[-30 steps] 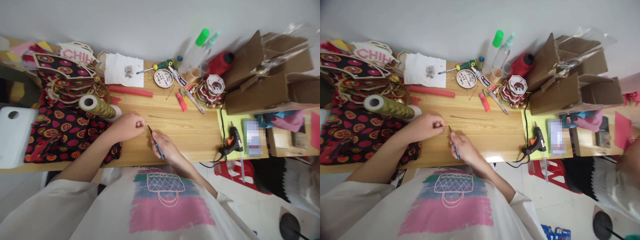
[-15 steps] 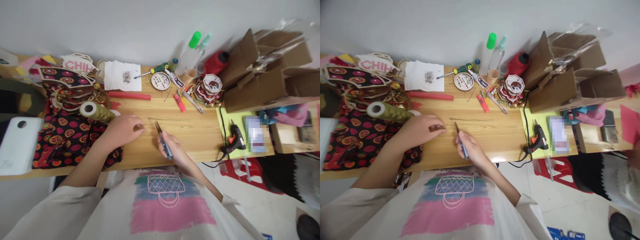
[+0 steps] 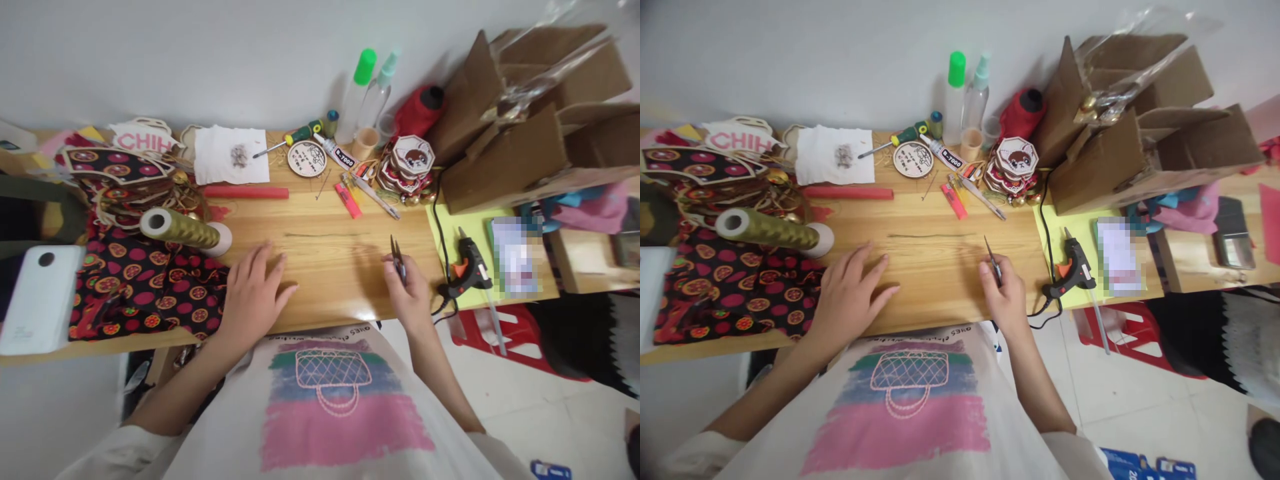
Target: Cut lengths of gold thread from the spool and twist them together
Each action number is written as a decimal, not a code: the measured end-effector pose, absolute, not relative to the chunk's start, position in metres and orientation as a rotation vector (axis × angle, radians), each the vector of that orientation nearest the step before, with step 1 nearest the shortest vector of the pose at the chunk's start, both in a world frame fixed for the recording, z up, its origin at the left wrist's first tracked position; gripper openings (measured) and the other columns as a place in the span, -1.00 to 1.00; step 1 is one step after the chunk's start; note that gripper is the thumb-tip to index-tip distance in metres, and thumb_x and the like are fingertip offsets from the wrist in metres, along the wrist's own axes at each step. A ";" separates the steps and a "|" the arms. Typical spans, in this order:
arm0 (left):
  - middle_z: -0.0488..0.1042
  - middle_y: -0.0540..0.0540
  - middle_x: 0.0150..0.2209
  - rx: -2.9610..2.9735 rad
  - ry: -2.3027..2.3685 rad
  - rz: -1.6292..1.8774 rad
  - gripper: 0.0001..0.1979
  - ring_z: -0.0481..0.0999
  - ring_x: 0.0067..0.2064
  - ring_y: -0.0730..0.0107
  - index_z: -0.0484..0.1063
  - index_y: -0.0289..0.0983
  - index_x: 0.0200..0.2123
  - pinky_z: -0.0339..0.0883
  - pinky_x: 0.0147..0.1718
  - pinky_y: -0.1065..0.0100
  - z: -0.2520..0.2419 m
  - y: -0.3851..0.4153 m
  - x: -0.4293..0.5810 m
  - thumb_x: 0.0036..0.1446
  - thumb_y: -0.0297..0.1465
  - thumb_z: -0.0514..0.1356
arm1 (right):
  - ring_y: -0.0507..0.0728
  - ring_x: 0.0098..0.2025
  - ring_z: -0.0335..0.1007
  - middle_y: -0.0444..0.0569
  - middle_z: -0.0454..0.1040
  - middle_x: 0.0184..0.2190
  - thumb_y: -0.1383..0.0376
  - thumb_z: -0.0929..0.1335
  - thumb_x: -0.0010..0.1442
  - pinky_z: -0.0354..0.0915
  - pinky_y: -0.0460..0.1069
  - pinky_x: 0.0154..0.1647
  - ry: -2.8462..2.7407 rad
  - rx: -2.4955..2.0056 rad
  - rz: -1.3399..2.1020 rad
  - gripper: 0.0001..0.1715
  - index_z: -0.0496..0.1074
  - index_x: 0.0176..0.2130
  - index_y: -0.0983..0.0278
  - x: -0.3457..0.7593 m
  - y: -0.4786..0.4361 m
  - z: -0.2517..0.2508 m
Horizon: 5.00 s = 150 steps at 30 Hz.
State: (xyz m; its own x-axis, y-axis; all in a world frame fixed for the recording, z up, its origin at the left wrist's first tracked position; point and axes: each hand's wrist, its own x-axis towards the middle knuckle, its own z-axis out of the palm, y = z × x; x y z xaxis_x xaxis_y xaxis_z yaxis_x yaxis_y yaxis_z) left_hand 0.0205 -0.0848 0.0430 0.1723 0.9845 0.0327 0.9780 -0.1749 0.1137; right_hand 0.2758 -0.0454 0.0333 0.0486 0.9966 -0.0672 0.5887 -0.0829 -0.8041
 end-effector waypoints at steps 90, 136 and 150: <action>0.13 -0.35 0.23 2.240 2.080 0.219 -0.54 0.10 0.25 -0.16 0.32 -0.17 0.13 0.09 0.08 -0.09 0.035 -0.077 0.042 0.19 -0.19 0.08 | 0.20 -0.25 0.24 0.07 0.43 -0.32 0.37 0.22 0.15 0.19 0.03 -0.26 -2.483 -1.793 0.168 -0.45 0.31 0.14 0.34 0.255 -0.048 0.026; 0.16 -0.42 0.20 2.240 2.097 0.184 -0.48 0.14 0.22 -0.18 0.31 -0.28 0.14 0.09 0.09 -0.08 0.034 -0.061 0.046 0.19 -0.15 0.05 | 0.22 -0.20 0.25 0.13 0.43 -0.24 0.36 0.23 0.19 0.17 0.03 -0.25 -2.535 -1.986 0.160 -0.41 0.23 0.21 0.28 0.236 -0.028 0.030; 0.19 -0.42 0.19 2.191 2.083 0.240 -0.48 0.15 0.21 -0.17 0.28 -0.28 0.16 0.09 0.09 -0.10 0.033 -0.059 0.046 0.18 -0.16 0.06 | 0.23 -0.22 0.26 0.13 0.43 -0.26 0.39 0.23 0.19 0.17 0.04 -0.26 -2.510 -1.959 0.082 -0.42 0.24 0.20 0.28 0.234 -0.025 0.025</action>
State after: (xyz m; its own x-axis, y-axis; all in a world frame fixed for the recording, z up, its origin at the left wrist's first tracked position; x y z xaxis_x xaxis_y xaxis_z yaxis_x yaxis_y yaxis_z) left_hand 0.0460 -0.0594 0.0328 0.0470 0.9981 0.0395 0.9809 -0.0535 0.1868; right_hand 0.2341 -0.0252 0.0246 -0.2430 0.9678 -0.0660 0.9700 0.2427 -0.0140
